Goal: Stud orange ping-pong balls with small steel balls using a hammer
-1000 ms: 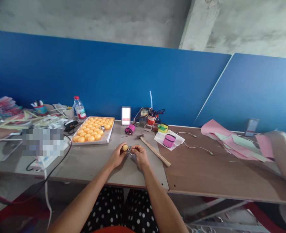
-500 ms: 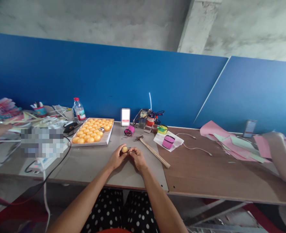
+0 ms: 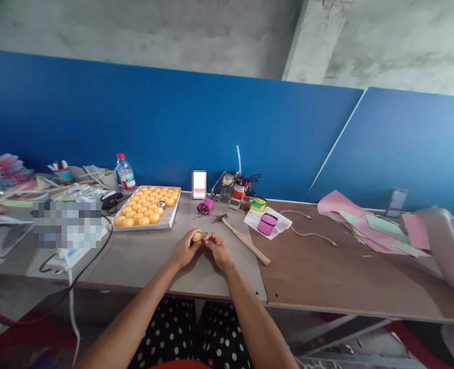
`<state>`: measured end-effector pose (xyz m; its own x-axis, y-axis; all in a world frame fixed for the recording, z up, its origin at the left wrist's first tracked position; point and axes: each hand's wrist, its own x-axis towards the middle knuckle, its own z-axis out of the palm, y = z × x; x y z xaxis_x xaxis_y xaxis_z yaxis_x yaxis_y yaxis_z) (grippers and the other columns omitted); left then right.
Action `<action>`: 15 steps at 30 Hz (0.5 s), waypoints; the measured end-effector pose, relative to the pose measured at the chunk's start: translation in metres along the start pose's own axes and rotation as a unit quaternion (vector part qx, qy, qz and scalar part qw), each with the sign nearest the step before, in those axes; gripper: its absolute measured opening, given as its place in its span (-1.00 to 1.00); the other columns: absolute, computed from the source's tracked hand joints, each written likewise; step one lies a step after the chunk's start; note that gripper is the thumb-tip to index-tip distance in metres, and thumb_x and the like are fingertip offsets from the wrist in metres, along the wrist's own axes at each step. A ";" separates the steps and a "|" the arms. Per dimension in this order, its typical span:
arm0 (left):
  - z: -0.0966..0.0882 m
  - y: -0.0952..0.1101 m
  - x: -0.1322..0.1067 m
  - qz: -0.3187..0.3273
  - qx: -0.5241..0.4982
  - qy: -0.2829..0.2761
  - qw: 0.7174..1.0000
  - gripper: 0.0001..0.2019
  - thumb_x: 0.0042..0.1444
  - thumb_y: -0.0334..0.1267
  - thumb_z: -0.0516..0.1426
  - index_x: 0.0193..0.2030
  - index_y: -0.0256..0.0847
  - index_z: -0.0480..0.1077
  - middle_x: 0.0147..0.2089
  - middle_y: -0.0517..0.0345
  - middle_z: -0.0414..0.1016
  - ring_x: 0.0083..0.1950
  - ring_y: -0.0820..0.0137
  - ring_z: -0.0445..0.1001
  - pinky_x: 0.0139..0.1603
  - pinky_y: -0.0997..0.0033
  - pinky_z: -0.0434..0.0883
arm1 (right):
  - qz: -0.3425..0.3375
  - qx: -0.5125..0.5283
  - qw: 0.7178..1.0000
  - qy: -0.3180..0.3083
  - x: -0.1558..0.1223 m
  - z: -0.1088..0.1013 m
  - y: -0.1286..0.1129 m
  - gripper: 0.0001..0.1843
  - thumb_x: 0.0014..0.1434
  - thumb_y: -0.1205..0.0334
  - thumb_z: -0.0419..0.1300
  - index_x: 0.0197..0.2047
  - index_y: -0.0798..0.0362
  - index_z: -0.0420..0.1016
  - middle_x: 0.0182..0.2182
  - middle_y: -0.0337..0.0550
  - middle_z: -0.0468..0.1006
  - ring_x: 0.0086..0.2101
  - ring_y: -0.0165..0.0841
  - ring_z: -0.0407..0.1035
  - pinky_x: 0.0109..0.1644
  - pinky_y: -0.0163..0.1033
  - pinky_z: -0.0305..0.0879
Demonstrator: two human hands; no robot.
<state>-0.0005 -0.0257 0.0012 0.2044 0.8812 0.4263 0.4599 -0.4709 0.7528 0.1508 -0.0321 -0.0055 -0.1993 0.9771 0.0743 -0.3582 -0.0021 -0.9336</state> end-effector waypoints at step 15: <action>-0.001 0.010 -0.002 -0.101 -0.078 0.008 0.992 -0.62 -0.04 -0.21 0.16 -0.06 -0.20 0.23 -0.25 0.16 0.45 -0.26 0.39 0.43 -0.18 0.38 0.37 | 0.011 0.013 0.999 0.046 0.002 0.003 -0.001 -0.70 -0.20 0.16 0.30 -0.39 0.05 0.33 -0.61 -0.36 0.38 -0.60 -0.49 0.22 -0.51 -0.36 0.13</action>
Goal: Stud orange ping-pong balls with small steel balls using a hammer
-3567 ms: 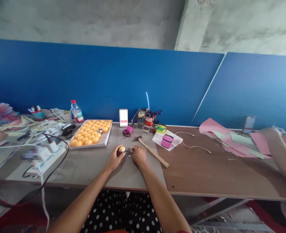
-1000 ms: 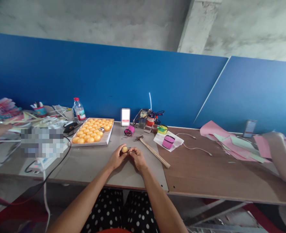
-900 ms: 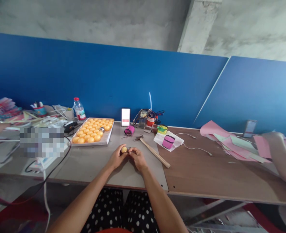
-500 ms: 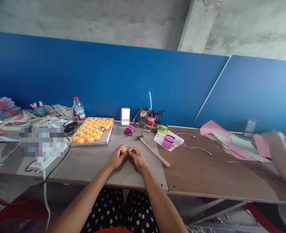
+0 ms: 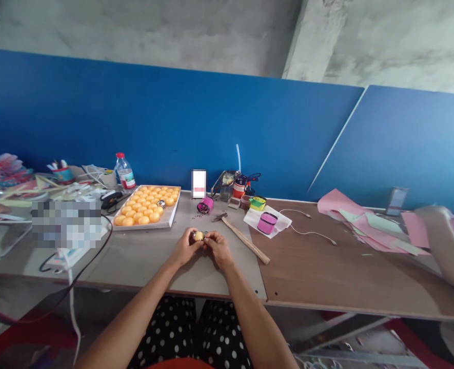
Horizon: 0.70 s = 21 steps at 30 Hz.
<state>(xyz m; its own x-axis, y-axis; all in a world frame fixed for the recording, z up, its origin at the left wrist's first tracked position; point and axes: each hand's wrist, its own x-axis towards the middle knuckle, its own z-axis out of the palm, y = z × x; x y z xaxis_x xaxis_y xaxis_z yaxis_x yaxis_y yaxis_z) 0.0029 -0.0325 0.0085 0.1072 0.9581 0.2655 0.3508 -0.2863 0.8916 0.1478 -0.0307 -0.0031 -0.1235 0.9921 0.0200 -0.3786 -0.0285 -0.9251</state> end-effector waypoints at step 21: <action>-0.003 -0.002 0.001 0.041 0.021 -0.036 0.998 -0.57 0.03 -0.21 0.11 0.07 -0.19 0.25 -0.08 0.07 0.46 -0.13 0.33 0.43 -0.05 0.30 0.36 | 0.000 -0.062 0.998 -0.011 0.001 -0.003 0.003 -0.73 -0.14 0.08 0.26 -0.40 0.03 0.34 -0.62 -0.35 0.34 -0.56 -0.47 0.21 -0.42 -0.33 0.16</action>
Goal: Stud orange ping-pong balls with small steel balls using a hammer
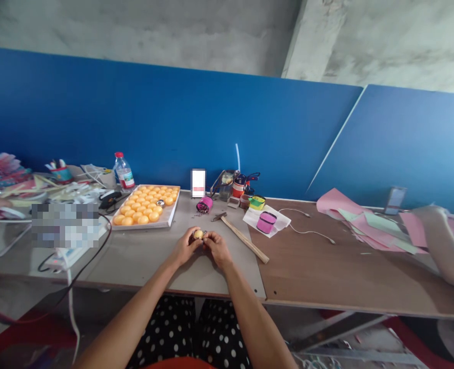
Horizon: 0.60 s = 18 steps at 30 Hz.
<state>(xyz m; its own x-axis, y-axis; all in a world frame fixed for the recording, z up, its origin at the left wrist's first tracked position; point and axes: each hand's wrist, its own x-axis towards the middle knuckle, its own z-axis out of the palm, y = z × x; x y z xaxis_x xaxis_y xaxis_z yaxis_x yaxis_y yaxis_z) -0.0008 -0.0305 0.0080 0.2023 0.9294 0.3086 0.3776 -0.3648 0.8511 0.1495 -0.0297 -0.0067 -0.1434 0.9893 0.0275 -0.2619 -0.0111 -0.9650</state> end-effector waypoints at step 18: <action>0.001 0.001 0.001 0.007 0.001 0.002 1.000 -0.55 0.01 -0.32 0.11 0.09 -0.20 0.28 0.01 0.04 0.45 0.00 0.29 0.41 0.07 0.26 0.32 | 0.004 -0.013 1.000 0.005 -0.002 0.003 -0.002 -0.77 -0.14 0.14 0.25 -0.42 0.05 0.35 -0.61 -0.35 0.35 -0.58 -0.51 0.18 -0.47 -0.37 0.11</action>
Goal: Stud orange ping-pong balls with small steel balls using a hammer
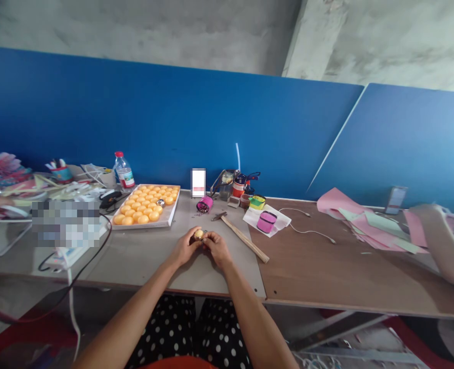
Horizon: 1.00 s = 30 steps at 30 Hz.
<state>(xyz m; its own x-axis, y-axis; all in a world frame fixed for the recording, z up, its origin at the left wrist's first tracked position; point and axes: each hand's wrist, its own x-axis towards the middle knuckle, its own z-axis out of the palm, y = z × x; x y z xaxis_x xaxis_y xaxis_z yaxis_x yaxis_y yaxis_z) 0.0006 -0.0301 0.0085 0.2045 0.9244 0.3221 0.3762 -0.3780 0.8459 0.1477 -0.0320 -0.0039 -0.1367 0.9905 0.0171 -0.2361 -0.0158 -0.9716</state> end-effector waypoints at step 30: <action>0.002 0.003 -0.001 0.021 0.034 -0.004 0.999 -0.56 0.00 -0.35 0.09 0.08 -0.22 0.31 0.03 -0.01 0.43 0.02 0.26 0.39 0.10 0.23 0.30 | -0.046 -0.121 0.988 0.088 -0.002 0.011 -0.001 -0.83 -0.10 0.16 0.18 -0.47 0.05 0.30 -0.70 -0.37 0.35 -0.65 -0.47 0.22 -0.54 -0.34 0.15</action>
<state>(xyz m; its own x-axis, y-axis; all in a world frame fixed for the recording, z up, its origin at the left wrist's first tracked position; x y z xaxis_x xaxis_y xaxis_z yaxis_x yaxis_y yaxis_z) 0.0035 -0.0322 0.0102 0.2279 0.9075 0.3530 0.4272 -0.4189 0.8012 0.1381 -0.0351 -0.0001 0.0491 0.9951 0.0862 -0.0007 0.0864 -0.9963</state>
